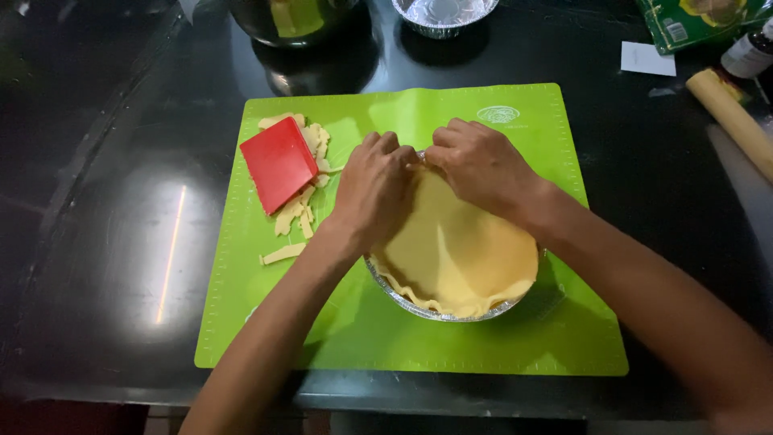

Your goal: Crimping the edges of a pie crust in a metal tin using fingers.

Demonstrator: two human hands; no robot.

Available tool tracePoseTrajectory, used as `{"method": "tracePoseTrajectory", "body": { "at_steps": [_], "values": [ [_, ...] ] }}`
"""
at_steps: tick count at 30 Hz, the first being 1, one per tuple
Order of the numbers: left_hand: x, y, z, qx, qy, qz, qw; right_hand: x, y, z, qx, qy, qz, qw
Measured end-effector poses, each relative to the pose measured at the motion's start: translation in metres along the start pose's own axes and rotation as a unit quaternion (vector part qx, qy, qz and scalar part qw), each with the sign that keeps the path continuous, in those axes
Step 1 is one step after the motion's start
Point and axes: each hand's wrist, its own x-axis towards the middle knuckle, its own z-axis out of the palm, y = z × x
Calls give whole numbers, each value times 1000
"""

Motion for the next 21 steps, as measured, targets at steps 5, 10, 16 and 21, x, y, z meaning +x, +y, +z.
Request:
{"method": "tracePoseTrajectory", "body": {
  "at_steps": [5,10,16,21],
  "values": [
    [-10,5,-20,-18,10,-35,999,7,-1,-6,43,11,1,999],
    [-22,0,-7,4,12,-69,998,13,-3,0,43,-8,0,999],
    [-17,7,-11,11,15,-66,998,9,0,9,37,8,-12,999],
    [-17,2,-2,30,-1,-59,998,9,-3,8,40,-10,4,999]
  ]
}}
